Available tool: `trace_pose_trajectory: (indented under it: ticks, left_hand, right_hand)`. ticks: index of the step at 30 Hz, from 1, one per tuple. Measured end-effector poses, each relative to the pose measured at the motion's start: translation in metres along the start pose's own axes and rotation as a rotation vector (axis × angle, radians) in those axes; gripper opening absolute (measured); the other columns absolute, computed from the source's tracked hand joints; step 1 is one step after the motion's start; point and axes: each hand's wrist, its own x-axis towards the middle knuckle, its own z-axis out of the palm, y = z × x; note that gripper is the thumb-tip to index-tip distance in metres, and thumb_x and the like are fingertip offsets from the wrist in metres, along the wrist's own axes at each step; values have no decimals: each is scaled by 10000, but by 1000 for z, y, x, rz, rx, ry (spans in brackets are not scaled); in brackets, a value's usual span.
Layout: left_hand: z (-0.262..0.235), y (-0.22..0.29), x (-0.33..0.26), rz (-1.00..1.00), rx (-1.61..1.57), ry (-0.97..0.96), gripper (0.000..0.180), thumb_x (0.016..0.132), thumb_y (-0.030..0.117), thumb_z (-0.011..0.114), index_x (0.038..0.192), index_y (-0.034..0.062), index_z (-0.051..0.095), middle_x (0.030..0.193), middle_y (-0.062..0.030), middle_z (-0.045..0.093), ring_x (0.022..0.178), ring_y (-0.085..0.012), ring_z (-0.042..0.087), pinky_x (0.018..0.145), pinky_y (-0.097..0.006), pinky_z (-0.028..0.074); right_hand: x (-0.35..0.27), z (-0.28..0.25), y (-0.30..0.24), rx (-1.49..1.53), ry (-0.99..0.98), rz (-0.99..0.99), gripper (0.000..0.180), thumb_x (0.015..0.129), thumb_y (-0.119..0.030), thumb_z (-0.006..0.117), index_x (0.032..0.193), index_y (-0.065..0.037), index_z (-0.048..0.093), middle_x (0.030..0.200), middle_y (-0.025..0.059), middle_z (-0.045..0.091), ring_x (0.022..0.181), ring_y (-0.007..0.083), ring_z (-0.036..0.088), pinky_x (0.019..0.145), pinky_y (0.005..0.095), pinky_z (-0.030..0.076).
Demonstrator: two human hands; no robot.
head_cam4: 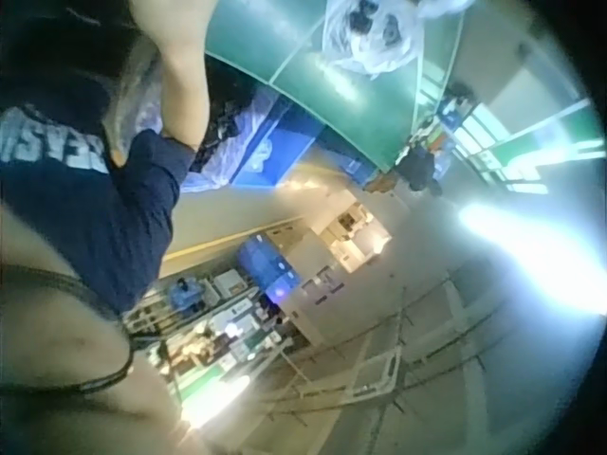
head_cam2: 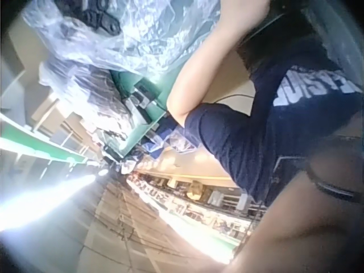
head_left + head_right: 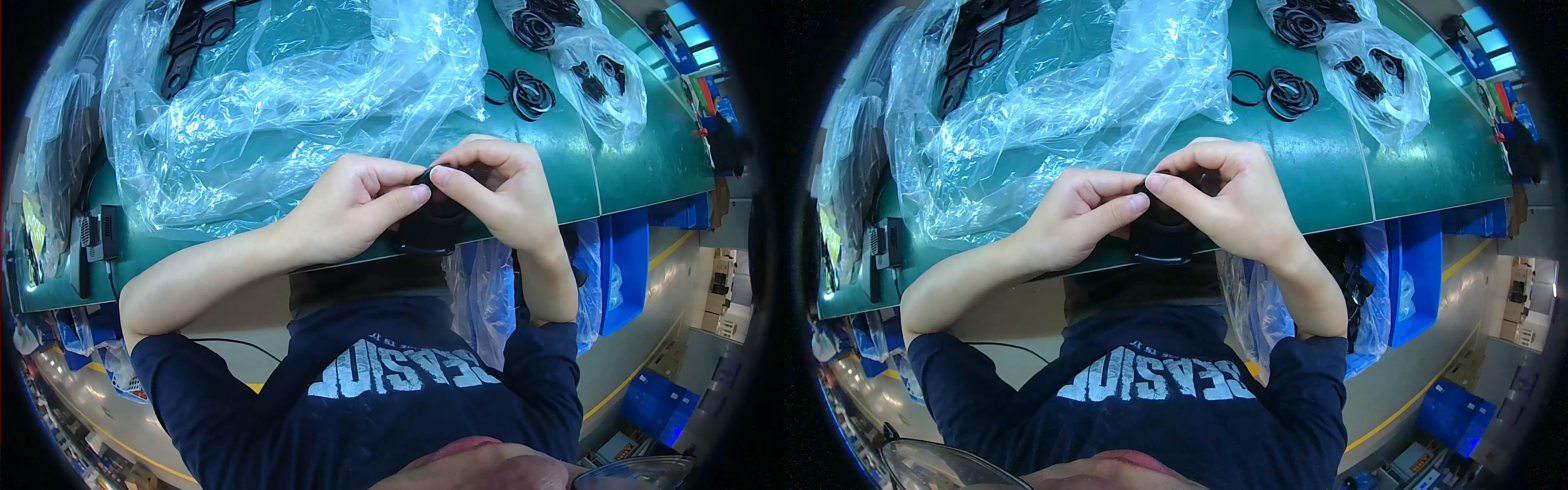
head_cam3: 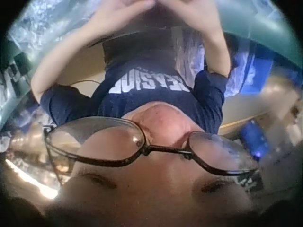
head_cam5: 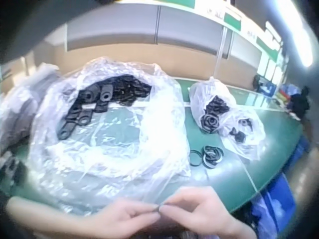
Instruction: The person assembles plastic rings and plastic bases by hand at a workbench, taking components from bins and joining them together.
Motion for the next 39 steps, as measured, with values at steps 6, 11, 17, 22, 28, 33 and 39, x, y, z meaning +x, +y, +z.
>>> trace_pose_trajectory:
  ticks: [6,11,17,22,28,33,39]
  left_hand:
    - [0,6,0,-62,1,3,276,908,149,530,1129,-4,590,856,8,617,716,-31,503,623,-183,421]
    - [0,4,4,-120,-141,83,275,888,107,550,1131,-21,571,895,-34,649,779,-65,565,701,-196,453]
    - [-1,1,4,8,-265,10,362,829,-12,594,1174,-48,489,1044,-103,625,940,-109,591,823,-243,474]
    - [-2,-3,4,31,-211,25,342,825,-20,598,1154,-51,511,1036,-99,623,941,-110,589,814,-227,471]
    - [-1,-1,2,-16,-158,71,314,822,-22,600,1126,-64,534,1017,-91,621,917,-92,582,799,-218,470]
    - [0,-1,1,-7,-150,67,321,820,-21,603,1129,-72,529,1008,-94,622,910,-88,578,795,-216,471]
    - [-1,-1,1,13,-119,72,328,824,-12,597,1138,-72,524,988,-85,624,898,-86,579,783,-212,473]
  right_hand:
    - [-2,-1,0,94,-12,112,206,775,-123,691,916,23,658,758,35,634,664,63,572,565,184,445]
    - [-14,-2,0,-96,155,-134,379,720,-75,721,1073,11,613,920,79,627,722,100,580,573,212,471]
    - [-28,11,2,-349,227,-262,499,658,-7,749,1131,0,590,997,139,608,743,173,607,592,236,502]
    - [-29,20,7,-439,287,-398,465,665,54,721,1102,13,569,1044,140,587,772,142,598,604,223,497]
    - [-32,22,11,-174,268,-241,501,705,77,693,1155,17,480,1029,110,578,792,128,599,651,215,488]
    - [-28,18,7,153,215,-50,442,735,49,684,1141,36,511,921,103,636,770,105,620,647,206,499]
    - [-24,14,9,212,128,23,472,739,97,654,1175,82,474,950,131,629,871,136,612,757,228,492]
